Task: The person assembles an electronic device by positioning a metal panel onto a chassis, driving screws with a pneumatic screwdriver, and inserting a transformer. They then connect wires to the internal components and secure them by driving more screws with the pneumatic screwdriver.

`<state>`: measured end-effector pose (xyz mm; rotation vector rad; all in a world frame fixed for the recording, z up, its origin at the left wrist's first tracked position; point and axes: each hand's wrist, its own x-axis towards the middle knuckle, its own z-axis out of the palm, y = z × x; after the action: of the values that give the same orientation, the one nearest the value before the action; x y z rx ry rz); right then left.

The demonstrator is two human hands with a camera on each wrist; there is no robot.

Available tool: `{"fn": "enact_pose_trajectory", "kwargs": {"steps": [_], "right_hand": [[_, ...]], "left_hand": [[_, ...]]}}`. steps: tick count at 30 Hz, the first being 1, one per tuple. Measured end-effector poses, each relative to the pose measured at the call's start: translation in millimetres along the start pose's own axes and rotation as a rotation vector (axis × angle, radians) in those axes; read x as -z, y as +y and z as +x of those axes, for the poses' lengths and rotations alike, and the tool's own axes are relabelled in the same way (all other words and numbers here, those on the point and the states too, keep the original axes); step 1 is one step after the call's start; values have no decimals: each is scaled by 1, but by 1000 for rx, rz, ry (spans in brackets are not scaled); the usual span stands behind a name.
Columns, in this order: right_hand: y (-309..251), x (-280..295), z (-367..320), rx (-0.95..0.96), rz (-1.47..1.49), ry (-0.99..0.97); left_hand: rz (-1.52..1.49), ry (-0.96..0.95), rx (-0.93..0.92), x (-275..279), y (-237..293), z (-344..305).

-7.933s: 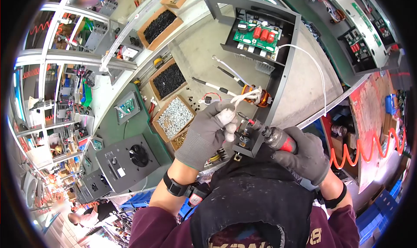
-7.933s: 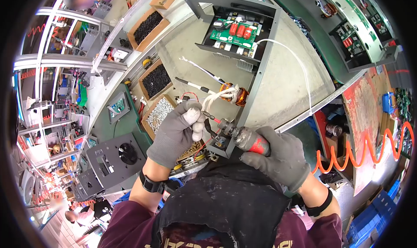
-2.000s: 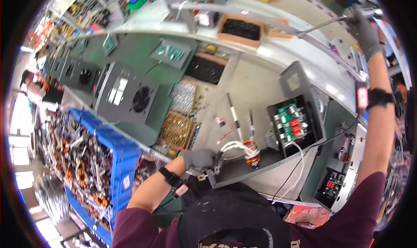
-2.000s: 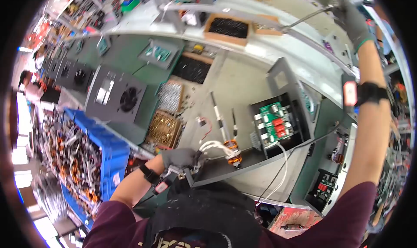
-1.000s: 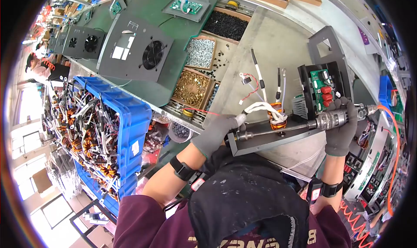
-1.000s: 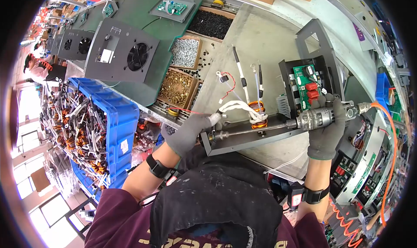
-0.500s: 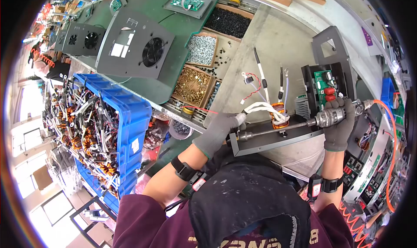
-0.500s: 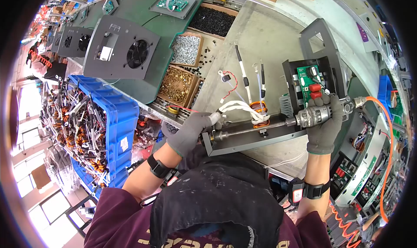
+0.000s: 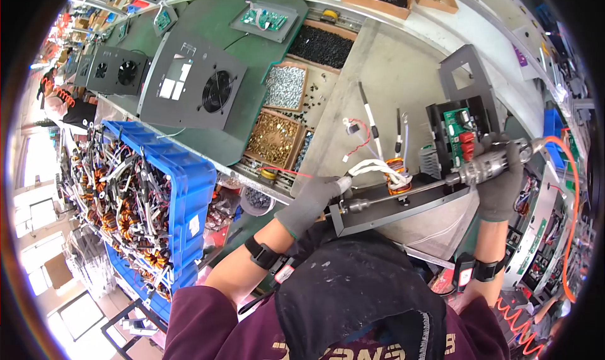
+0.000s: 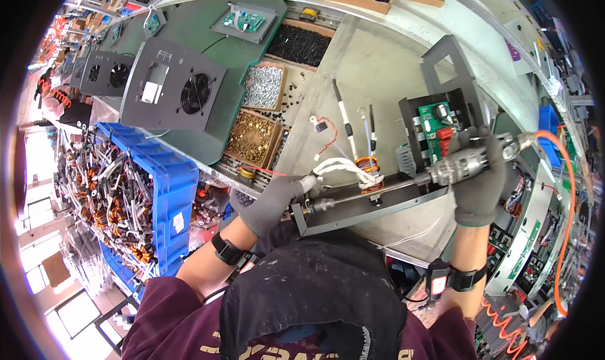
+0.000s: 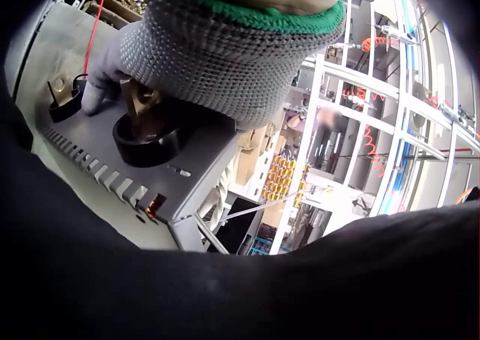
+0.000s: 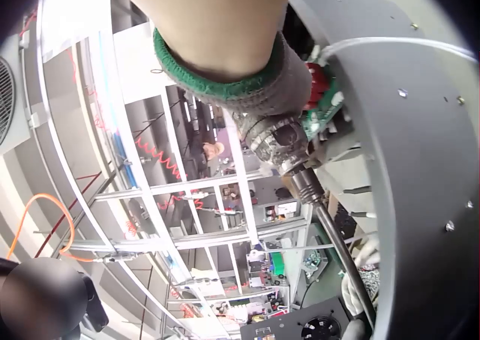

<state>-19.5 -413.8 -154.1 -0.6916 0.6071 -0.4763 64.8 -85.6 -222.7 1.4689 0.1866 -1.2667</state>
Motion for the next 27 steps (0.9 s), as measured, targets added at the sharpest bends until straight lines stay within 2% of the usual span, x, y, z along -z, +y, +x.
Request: {"fn": "enact_pose_trajectory", "kwargs": {"steps": [1,2,4,6,7,8,10,12,14,15,16,17,18,20,21,22,24,26,27], "right_hand": [[-19,-9,2,58,-42,-67],[-41,-19,6,131,-88,-138],[-88,-51,16,277,-118,-322],[-135,-92,27,549,-286,-138],[-151,-118,33,690,-391,-73],[-169,-140,41,814,-485,0],[-214,-156,66,749,-686,-85],[-238,-180,103,829,-737,31],[-260,-191,155,1161,-844,153],[-273,-192,180,1163,-837,145],[-286,-192,203,1319,-1034,314],[-285,-197,210,1462,-1233,492],[-285,-200,214,1451,-1231,480],[-277,-197,219,1325,-1433,750],[-272,-189,224,1423,-1528,843],[-270,-178,225,1337,-1593,817],[-263,-158,225,1418,-1736,788],[-254,-140,215,1498,-1661,597],[-234,-129,209,1717,-1588,629]], "left_hand": [[16,-3,-44,1,-4,-1],[-15,-21,52,-3,18,-18],[61,-67,31,7,7,-15],[86,-80,5,8,11,-16],[53,-105,-100,11,-3,-6],[47,-99,-96,10,0,-8],[-14,-23,-95,2,2,-10],[-30,-13,-28,0,11,-15],[-50,-15,-3,1,8,-16],[-71,-16,25,2,9,-15],[-75,-7,18,1,13,-15],[-107,1,32,-2,17,-19],[-139,11,54,-4,19,-23],[-104,-4,80,-4,27,-29],[-123,-35,53,-3,26,-27],[-141,-69,32,-3,24,-27],[-77,-98,23,-3,27,-27],[-23,-99,-6,-3,22,-19],[28,-106,-35,-4,21,-16]]}}
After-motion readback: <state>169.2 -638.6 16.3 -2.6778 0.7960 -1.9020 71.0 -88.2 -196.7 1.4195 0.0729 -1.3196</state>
